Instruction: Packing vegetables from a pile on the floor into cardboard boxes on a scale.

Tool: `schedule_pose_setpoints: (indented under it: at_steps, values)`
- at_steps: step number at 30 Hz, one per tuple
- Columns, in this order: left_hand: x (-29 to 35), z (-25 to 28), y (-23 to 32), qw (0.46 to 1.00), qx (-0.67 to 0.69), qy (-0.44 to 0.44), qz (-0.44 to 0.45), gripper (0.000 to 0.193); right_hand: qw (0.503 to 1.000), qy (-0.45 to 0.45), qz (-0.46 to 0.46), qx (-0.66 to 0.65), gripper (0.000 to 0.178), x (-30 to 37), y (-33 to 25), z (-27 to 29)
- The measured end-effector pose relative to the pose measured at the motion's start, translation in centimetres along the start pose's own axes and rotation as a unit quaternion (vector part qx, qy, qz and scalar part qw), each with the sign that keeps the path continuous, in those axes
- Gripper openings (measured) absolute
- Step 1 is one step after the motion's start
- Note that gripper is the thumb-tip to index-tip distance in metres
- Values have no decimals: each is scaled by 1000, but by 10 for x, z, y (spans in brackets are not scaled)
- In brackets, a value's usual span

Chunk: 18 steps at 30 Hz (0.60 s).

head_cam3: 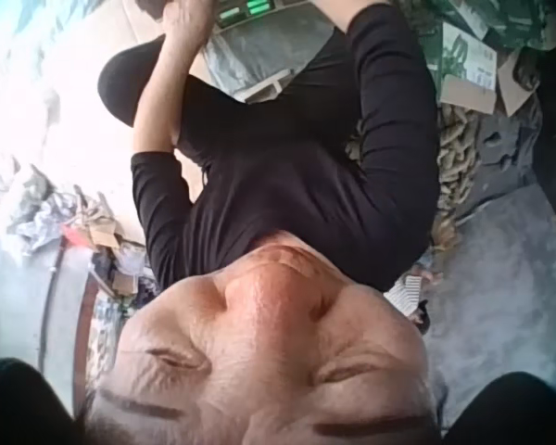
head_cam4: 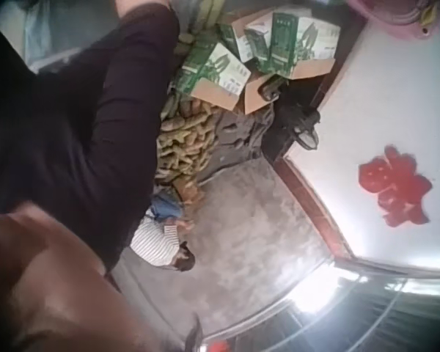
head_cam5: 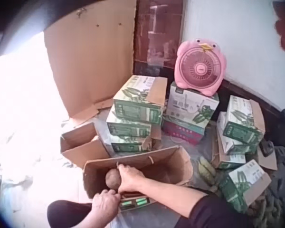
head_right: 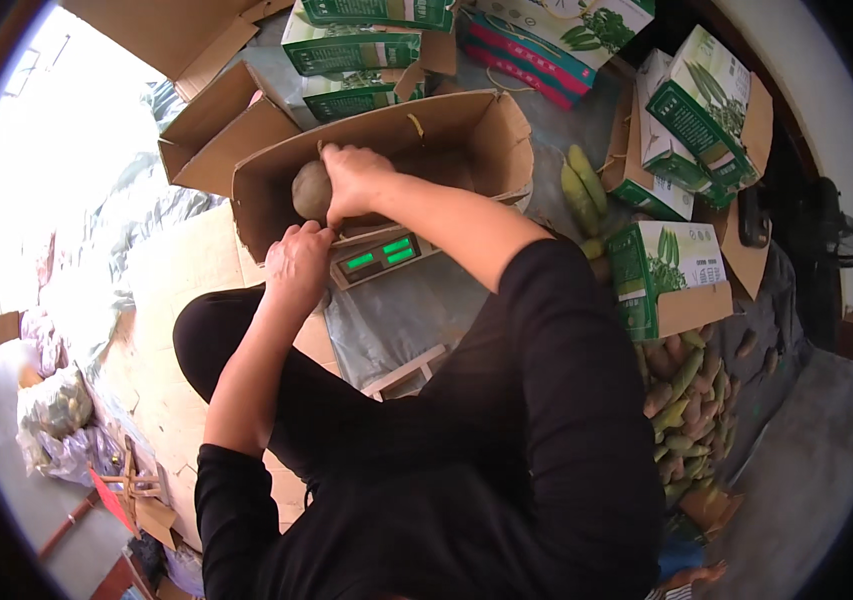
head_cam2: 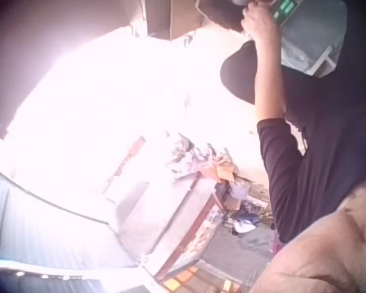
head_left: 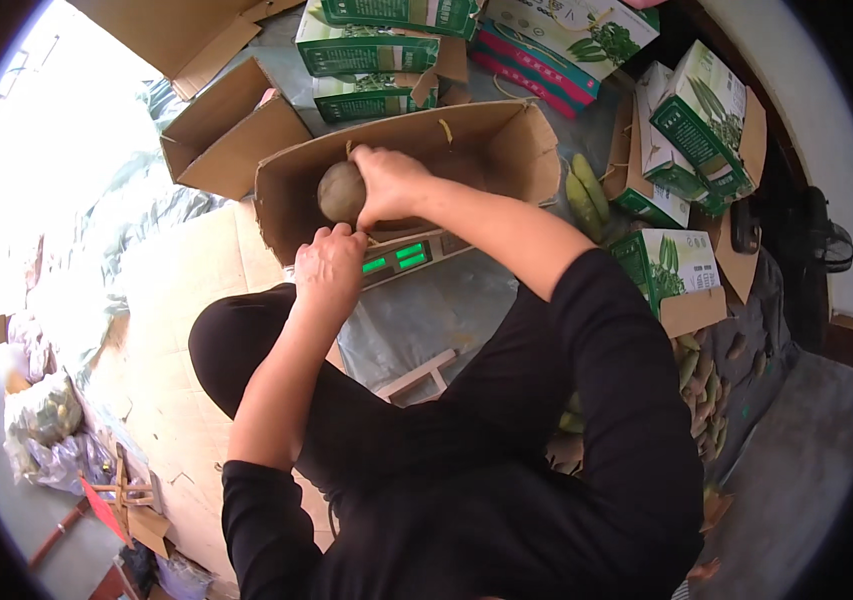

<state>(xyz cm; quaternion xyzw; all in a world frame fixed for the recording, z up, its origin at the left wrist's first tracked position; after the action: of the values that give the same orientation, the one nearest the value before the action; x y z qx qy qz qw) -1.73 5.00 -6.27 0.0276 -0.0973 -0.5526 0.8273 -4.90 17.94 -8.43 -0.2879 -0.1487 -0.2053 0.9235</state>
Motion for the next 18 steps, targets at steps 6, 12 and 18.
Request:
schedule_pose_setpoints:
  at_steps: [6, 12, 18]
  values:
    - [1, 3, -2, 1000, -4, 12, 2, 12, 995, -45, -86, 11, 79, -19, -5, -37]
    - [-9, 10, 6, 1000, -4, -1, -11, 11, 999, -10, 8, 31, 50, 1, 19, 3]
    - [-7, 7, 2, 1000, 2, -3, -1, 14, 971, 88, 62, -213, 40, 102, 101, 113]
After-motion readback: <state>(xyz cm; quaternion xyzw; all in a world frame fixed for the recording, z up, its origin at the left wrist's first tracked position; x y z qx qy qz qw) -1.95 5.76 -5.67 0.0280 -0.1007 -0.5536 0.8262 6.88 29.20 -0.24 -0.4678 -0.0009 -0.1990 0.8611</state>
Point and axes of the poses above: each hand's wrist, its own x-axis away from the middle knuckle, its own z-axis out of the back of the hand, y = z × x, the point moved 6 cm from there along -x, towards the middle knuckle, and after that the axes turned 15 degrees about -z, right-handed, at the moved point
